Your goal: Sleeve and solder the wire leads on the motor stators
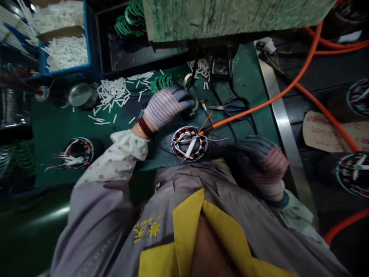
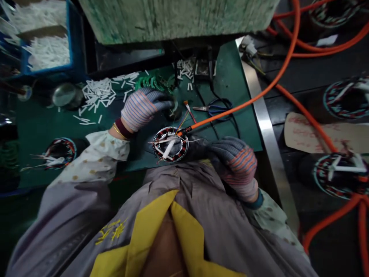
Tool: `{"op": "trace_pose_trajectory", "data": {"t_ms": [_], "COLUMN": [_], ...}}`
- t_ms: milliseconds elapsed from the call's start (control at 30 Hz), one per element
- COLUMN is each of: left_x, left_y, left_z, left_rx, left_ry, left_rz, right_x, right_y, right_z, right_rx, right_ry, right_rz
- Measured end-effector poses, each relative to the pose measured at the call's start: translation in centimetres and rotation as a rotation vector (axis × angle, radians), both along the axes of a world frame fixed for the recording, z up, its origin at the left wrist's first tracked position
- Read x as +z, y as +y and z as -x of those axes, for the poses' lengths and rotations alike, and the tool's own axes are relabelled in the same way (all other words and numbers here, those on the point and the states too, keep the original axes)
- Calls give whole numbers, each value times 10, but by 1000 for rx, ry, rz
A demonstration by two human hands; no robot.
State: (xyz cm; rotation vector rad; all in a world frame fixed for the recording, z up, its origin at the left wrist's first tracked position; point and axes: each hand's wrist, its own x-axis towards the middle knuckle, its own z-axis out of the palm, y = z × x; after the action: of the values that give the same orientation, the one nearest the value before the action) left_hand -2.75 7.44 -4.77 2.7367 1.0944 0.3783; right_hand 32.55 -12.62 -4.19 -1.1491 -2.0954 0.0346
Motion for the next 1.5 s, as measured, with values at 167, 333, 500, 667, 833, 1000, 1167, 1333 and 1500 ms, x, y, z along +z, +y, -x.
{"op": "trace_pose_trajectory", "data": {"t_ms": [167, 333, 500, 667, 833, 1000, 1167, 1333, 1500], "left_x": [63, 138, 120, 55, 45, 57, 50, 56, 46], "left_y": [-27, -123, -119, -93, -104, -95, -87, -101, -99], "left_z": [2, -18, -13, 11, 13, -13, -26, -24, -29], "left_rx": [-111, 91, 104, 129, 210, 205, 334, 383, 379], "left_ry": [123, 312, 229, -125, -290, -546, -867, -739, -942], "left_rz": [-82, -101, 221, 360, 209, -95, -11, 171, 106], "right_x": [-36, -43, 28, 8, -15, 15, 5, -2, 2], "right_y": [49, 87, 32, -6, 40, 83, 93, 88, 89], "right_z": [7, 20, 30, 48, 66, 105, 131, 132, 133], "right_rx": [-91, -80, -95, -286, 16, 398, 197, 139, 104], "right_ry": [-144, -226, -256, -407, 206, 810, 1089, 1079, 1076], "right_rz": [7, 164, -55, 419, 564, 897, 976, 939, 934]}}
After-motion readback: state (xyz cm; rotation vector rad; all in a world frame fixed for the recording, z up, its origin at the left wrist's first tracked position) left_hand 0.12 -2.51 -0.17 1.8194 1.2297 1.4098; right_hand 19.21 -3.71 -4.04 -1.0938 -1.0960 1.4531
